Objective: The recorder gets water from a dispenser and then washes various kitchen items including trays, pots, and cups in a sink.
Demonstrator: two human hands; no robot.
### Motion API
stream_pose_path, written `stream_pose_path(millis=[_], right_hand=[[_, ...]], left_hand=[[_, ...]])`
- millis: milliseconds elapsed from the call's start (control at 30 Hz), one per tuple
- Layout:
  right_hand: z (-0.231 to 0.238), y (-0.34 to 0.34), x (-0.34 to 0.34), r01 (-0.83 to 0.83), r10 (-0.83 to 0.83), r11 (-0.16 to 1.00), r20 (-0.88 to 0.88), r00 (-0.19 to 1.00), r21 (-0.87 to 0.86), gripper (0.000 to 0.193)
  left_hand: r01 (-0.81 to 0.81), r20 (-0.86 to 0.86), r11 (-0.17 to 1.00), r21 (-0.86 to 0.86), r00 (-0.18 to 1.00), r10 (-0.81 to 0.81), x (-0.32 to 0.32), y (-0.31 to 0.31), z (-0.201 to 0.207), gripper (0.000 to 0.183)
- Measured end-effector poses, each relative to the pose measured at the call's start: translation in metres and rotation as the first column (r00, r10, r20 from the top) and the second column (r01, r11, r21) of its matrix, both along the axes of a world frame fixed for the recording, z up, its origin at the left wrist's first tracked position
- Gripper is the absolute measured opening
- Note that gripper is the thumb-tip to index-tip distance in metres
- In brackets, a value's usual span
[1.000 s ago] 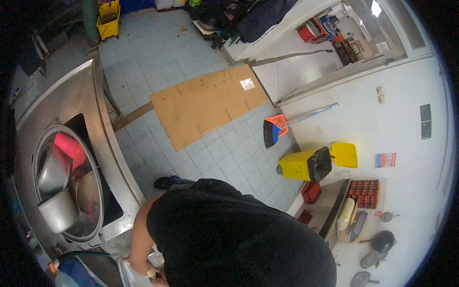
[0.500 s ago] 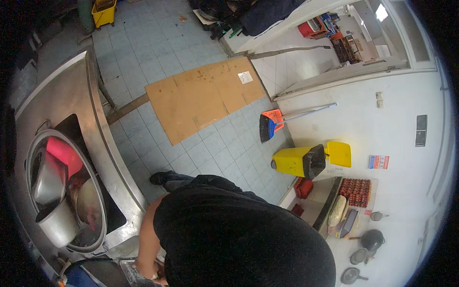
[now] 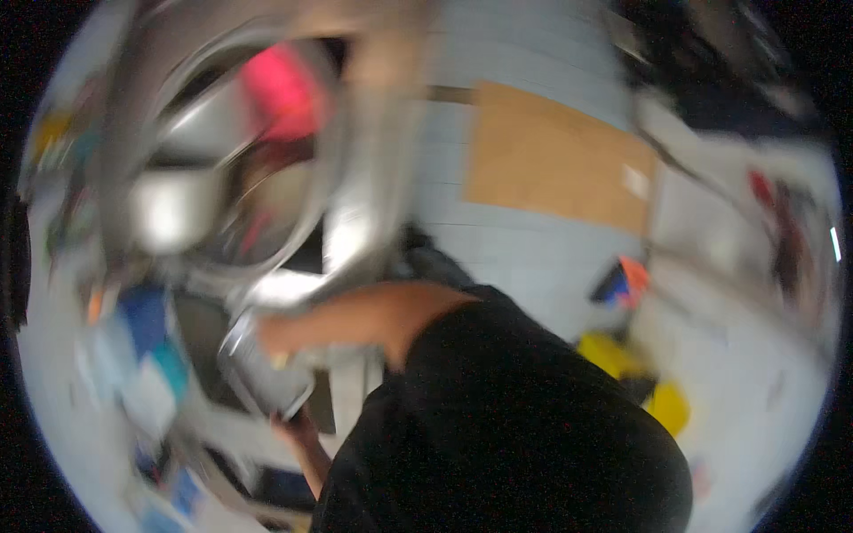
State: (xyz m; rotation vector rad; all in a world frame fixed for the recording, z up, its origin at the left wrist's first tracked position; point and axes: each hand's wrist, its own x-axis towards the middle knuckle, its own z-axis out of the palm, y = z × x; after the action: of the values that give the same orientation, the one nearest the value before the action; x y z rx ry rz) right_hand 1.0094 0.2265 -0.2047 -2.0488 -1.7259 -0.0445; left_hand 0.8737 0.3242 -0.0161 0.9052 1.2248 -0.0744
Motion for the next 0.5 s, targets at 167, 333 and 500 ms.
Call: stream_pose_path(millis=[167, 333, 500], right_hand=[[0.077, -0.037, 0.029, -0.016, 0.015, 1.000, -0.091, 0.996, -0.009, 0.005], [0.124, -0.046, 0.003, -0.063, 0.067, 0.997, -0.106, 0.992, 0.038, 0.011], [0.138, -0.079, 0.006, -0.207, 0.199, 0.977, -0.140, 0.970, -0.048, 0.016]], left_hand=[[-0.134, 0.156, 0.991, 0.014, 0.979, 0.130, -0.039, 0.032, 0.009, 0.050], [-0.315, 0.151, 0.949, -0.032, 0.937, 0.316, -0.043, 0.009, 0.011, 0.037], [-0.083, 0.187, 0.971, -0.224, 0.974, 0.126, -0.084, 0.067, -0.038, 0.042]])
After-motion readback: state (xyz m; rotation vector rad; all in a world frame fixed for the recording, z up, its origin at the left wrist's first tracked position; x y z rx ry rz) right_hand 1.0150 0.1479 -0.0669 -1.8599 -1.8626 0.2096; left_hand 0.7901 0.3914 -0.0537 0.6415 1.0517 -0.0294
